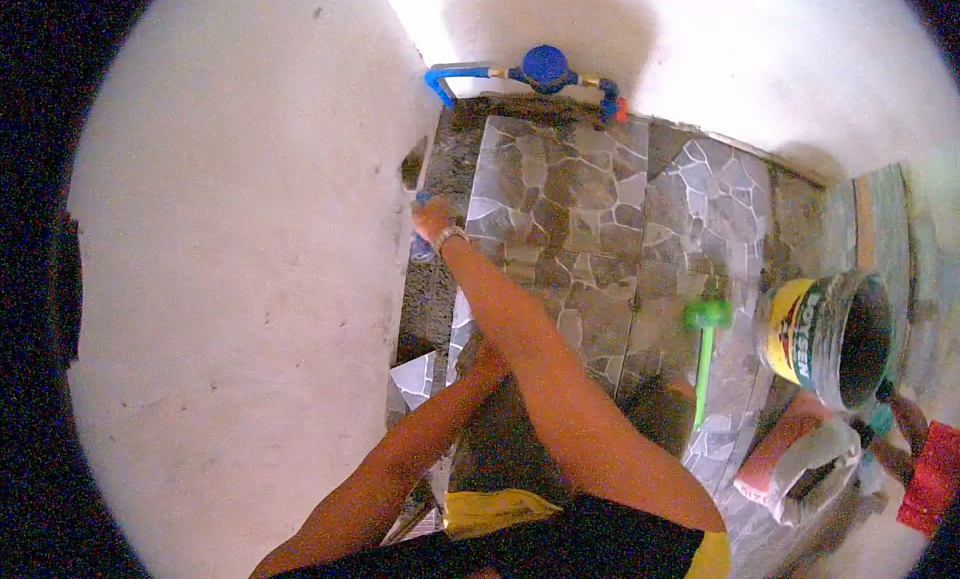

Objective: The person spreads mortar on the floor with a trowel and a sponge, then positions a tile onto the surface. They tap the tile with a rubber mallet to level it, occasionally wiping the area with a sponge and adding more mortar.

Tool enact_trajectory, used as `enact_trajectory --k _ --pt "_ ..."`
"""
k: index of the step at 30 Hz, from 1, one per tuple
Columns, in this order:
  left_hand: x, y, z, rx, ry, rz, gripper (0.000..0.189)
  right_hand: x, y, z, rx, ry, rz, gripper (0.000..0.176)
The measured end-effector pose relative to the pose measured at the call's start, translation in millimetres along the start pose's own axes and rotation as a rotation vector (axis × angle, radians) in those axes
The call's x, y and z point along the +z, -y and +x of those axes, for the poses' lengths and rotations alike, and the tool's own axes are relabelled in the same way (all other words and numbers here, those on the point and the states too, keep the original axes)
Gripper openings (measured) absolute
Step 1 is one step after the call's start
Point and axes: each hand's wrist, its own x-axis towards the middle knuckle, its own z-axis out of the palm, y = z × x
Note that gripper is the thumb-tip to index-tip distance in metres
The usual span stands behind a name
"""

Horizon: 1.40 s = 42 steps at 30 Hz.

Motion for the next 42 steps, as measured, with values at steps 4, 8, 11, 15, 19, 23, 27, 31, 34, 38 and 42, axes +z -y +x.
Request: enact_trajectory --k 4,8,11,15,19,23,27,31,34,38,42 --pt "-0.7 -6.6 4.1 0.053 0.005 0.039 0.048 -73.4 16.0 -14.2 0.307 0.307 0.457 0.027" --pt "-4.7 -14.0 5.8 0.100 0.070 0.158 0.048 -209.2 -23.4 -68.3 -0.080 0.086 0.189 0.025" --pt "14.3 5.7 6.5 0.076 -0.050 0.182 0.040 -340.1 -77.3 -150.8 -0.097 -0.131 0.254 0.036" --pt "11.4 -2.7 -1.4 0.259 -0.074 0.104 0.035 -493.4 -154.3 -334.4 0.551 -0.190 -0.203 0.045" --pt "9.2 14.7 -6.6 0.444 -0.148 0.275 0.035 -535.9 -213.0 -551.0 0.863 -0.417 -0.355 0.042" --pt "27.4 -55.3 -2.0 0.522 -0.101 0.071 0.040 -540.4 -244.7 -670.7 0.996 -0.551 -0.391 0.045" --pt "87.7 -271.9 -5.1 0.904 -0.116 -0.264 0.050 -485.2 -336.9 -729.4 0.685 -0.793 -0.665 0.049" --pt "131.6 -496.3 -22.5 1.335 0.114 -0.278 0.030 -461.8 -356.2 -726.6 0.851 -0.815 -0.656 0.058" --pt "218.7 -577.4 13.7 1.133 0.695 -0.021 0.035 -465.1 -352.6 -723.1 0.852 -0.822 -0.587 0.057" --pt "366.6 -592.2 86.2 1.288 0.846 0.905 0.045 -499.8 -315.5 -706.3 1.029 -0.681 -0.426 0.055" --pt "455.8 -549.3 120.0 1.251 0.846 1.186 0.048 -507.8 -319.8 -705.1 1.123 -0.638 -0.349 0.052"
